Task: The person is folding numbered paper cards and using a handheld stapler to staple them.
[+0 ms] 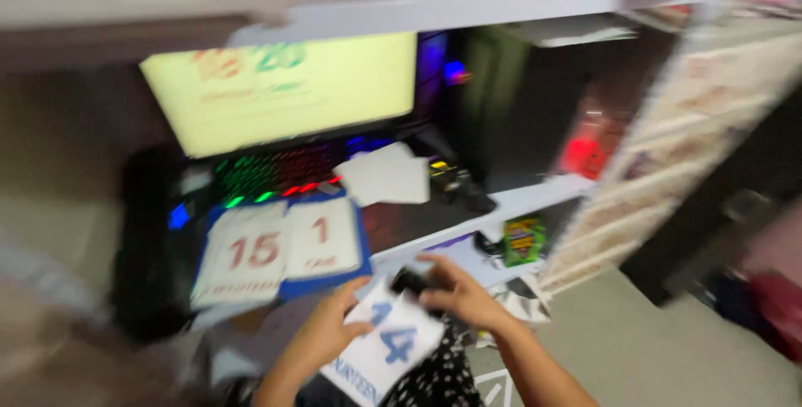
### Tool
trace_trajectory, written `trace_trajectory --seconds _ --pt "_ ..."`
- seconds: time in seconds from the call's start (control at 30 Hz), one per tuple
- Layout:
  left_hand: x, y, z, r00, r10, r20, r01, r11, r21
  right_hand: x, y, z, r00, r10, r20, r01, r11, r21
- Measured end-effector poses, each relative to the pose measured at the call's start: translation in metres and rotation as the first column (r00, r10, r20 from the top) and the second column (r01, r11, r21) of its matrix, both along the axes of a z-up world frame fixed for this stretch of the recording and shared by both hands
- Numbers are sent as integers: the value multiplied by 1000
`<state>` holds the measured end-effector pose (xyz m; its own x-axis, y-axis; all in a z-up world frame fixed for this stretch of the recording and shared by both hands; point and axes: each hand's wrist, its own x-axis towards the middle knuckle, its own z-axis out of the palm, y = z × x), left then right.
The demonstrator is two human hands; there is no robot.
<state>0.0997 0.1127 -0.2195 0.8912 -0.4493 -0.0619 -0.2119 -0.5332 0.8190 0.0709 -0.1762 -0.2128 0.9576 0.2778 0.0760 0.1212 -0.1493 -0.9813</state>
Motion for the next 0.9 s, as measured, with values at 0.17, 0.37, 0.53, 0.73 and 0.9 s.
trace_trajectory --seconds 0.17,0.37,0.53,0.73,0.9 --pt "-14 52 -40 954 295 45 -280 936 -213 56 5 -26 938 -347 8 346 937 45" --pt "0 116 -25 665 655 360 -575 756 -313 141 -29 -44 763 -556 329 505 831 231" --pt "34 136 38 680 715 159 -681 697 -224 168 -37 -69 625 -655 424 629 745 224" --pt "124 139 2 636 485 600 -719 654 235 166 -45 -79 466 -621 631 740 664 107" --pt "119 66 50 493 197 848 -779 535 328 157 -38 -77 377 -556 741 762 641 93"
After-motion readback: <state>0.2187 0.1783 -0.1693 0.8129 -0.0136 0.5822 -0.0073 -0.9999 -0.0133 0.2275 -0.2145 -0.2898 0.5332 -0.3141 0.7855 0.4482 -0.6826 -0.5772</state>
